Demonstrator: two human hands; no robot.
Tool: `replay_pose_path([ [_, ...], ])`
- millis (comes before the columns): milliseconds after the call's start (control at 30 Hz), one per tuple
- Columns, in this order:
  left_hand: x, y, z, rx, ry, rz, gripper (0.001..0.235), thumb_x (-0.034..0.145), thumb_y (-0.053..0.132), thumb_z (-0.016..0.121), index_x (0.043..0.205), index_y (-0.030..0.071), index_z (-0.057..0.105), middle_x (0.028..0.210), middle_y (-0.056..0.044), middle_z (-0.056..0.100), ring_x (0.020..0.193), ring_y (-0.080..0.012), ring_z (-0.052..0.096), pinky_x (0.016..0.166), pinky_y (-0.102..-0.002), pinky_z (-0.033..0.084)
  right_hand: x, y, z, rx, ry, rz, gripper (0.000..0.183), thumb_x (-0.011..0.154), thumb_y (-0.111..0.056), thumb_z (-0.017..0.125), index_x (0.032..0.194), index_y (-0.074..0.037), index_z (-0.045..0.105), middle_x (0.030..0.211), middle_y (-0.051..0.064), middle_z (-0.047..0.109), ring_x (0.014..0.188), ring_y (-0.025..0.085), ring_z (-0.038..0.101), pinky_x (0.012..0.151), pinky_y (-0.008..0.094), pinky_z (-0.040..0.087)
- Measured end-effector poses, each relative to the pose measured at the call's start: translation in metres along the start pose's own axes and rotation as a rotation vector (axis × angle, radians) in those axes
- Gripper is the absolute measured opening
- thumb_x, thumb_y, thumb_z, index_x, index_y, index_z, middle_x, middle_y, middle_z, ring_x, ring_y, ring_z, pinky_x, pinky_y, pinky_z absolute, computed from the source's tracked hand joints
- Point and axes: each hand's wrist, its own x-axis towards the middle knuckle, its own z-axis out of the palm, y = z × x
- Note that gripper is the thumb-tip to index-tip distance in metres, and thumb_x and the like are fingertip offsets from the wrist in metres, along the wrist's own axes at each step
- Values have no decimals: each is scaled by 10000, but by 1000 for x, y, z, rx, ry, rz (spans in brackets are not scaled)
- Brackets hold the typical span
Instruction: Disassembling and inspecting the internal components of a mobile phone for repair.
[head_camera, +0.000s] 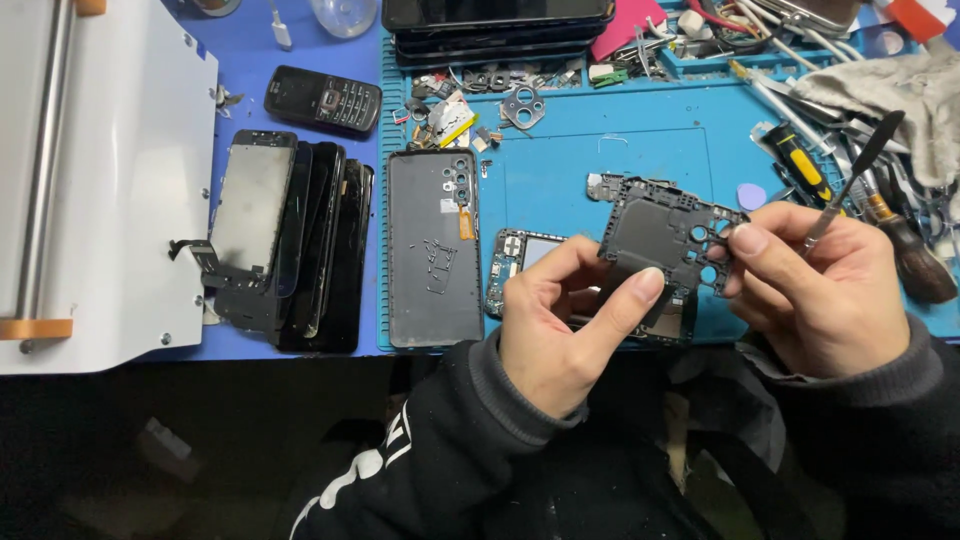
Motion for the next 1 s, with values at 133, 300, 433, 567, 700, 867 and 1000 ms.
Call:
replay_pose_path([
  [133, 0, -3, -2, 7, 16, -16, 113, 1024, 118, 711, 1029, 14, 665, 945, -6, 714, 857, -34, 642, 778, -224, 545, 2, 1, 0, -53, 54, 32, 130, 1053, -55, 593, 1027, 57, 655, 776, 90, 639, 506, 51, 411, 468, 204, 320],
  [300, -9, -6, -6, -2, 12, 25, 135, 1073, 121, 683, 1051, -10, 661, 944, -15, 690, 843, -31, 611, 782, -220, 517, -6, 8, -12, -111, 39, 51, 115, 1057, -49, 620, 1044, 54, 670, 765, 89, 623, 531, 59, 465, 477, 208, 362],
  [433, -15, 2, -7, -74, -24, -15, 165, 1049, 146, 655, 1102, -10, 646, 992, -37, 715, 887, -81, 696, 724, -247, 585, -17, 12, -23, -266, 99, 186, 81, 981, -38, 630, 985, 38, 657, 813, 87, 678, 638, 99, 606, 555, 221, 468],
  [567, -22, 17, -18, -65, -14, -101, 192, 1029, 174, 663, 1096, -5, 642, 963, -55, 720, 880, -103, 714, 675, -258, 612, -31, 20, -34, -431, -79, 138, 78, 995, 33, 712, 992, 97, 668, 770, 157, 684, 603, 131, 549, 520, 247, 405],
  [700, -28, 54, -27, 224, -13, -142, 227, 1013, 217, 657, 1032, -6, 698, 879, -48, 722, 770, -91, 717, 579, -235, 604, -31, 15, -24, -560, -227, -12, 133, 916, 25, 731, 1040, 64, 705, 876, 128, 739, 698, 125, 635, 603, 235, 479],
  [867, -25, 109, -73, 1066, 205, 286, 194, 1008, 207, 698, 1002, 15, 723, 769, -36, 719, 596, -76, 706, 527, -234, 545, -25, 17, -38, -468, -262, -33, 177, 947, -12, 681, 1102, 60, 726, 799, 105, 707, 705, 109, 636, 631, 226, 499],
  [1000, -7, 123, -90, 979, 305, 57, 221, 997, 211, 646, 959, -4, 680, 722, -41, 730, 585, -89, 751, 420, -237, 580, -23, 28, -56, -458, -159, -10, 185, 995, -46, 661, 1142, 56, 708, 782, 134, 653, 560, 74, 499, 503, 212, 376],
])
